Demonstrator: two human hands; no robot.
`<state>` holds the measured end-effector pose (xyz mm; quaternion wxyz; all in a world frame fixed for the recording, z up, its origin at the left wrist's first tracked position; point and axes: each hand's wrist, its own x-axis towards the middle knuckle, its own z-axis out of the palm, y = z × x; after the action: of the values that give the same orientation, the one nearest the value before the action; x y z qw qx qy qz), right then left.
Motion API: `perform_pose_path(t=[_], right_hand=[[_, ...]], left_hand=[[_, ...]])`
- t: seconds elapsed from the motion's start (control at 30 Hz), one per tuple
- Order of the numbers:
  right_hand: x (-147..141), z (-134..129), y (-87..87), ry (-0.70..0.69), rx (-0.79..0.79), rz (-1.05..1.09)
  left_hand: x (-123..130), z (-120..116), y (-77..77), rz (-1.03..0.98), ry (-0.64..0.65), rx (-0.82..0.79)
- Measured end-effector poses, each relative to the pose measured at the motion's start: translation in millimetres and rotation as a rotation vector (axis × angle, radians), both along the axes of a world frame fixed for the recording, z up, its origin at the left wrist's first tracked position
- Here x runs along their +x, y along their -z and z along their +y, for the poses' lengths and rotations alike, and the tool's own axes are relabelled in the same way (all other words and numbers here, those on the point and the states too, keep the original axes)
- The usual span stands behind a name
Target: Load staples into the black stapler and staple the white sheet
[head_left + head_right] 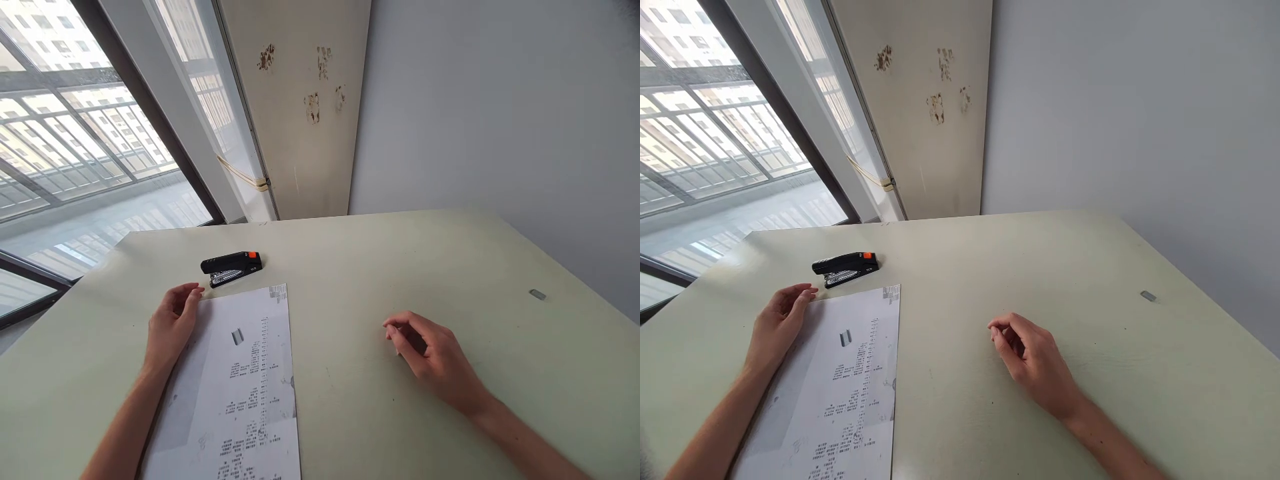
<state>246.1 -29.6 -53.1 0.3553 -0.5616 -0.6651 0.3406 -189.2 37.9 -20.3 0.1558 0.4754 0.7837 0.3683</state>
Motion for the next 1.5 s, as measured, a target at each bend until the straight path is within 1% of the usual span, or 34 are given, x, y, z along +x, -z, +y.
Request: perform_pose_path(t=[0.23,0.43,0.5,0.6,0.73,0.87,1.03,1.17,1.3,1.4,1.5], right_hand=[[-0.4,0.6,0.4,-0.016,0.005,-0.006],[-0.5,0.4,1.6,-0.016,0.017,-0.01],[-0.7,0.5,0.9,-0.016,0.013,-0.008],[-1.3,0.8,0.1,-0.022,0.006,-0.003],[-1.7,1.3,0.4,-0.025,0.016,0.009],[-1.6,1.8,0.3,-0.032,0.032,0.004],[-1.9,2.2,-1.1,-0.048,0.024,0.001],[-1.6,2.3,-1.0,-0.066,0.016,0.0],[-2.0,2.4,-2.4,-0.062,0.016,-0.003],[-2.8,2.6,-3.6,-0.059,0.022,-0.006],[-2.9,2.3,-2.8,-0.055,0.022,0.0]], left_hand=[[-5.5,2.6,5.5,0.055,0.015,-0.014],[-8.4,11.2,-0.3,0.016,0.028,-0.058],[-7.4,16.8,-4.3,0.052,0.062,-0.028],[-3.7,28.2,-11.7,0.165,0.13,0.019],[-0.7,45.6,-19.5,0.285,0.201,-0.011],[-1.8,56.7,-21.1,0.309,0.278,-0.057],[2.3,57.4,-19.6,0.33,0.342,-0.095],[13.3,52.8,-18.5,0.332,0.32,-0.082],[32.0,45.8,-18.8,0.375,0.294,0.023],[51.6,37.9,-24.8,0.374,0.284,0.113],[77.4,25.9,-35.9,0.343,0.336,0.177]])
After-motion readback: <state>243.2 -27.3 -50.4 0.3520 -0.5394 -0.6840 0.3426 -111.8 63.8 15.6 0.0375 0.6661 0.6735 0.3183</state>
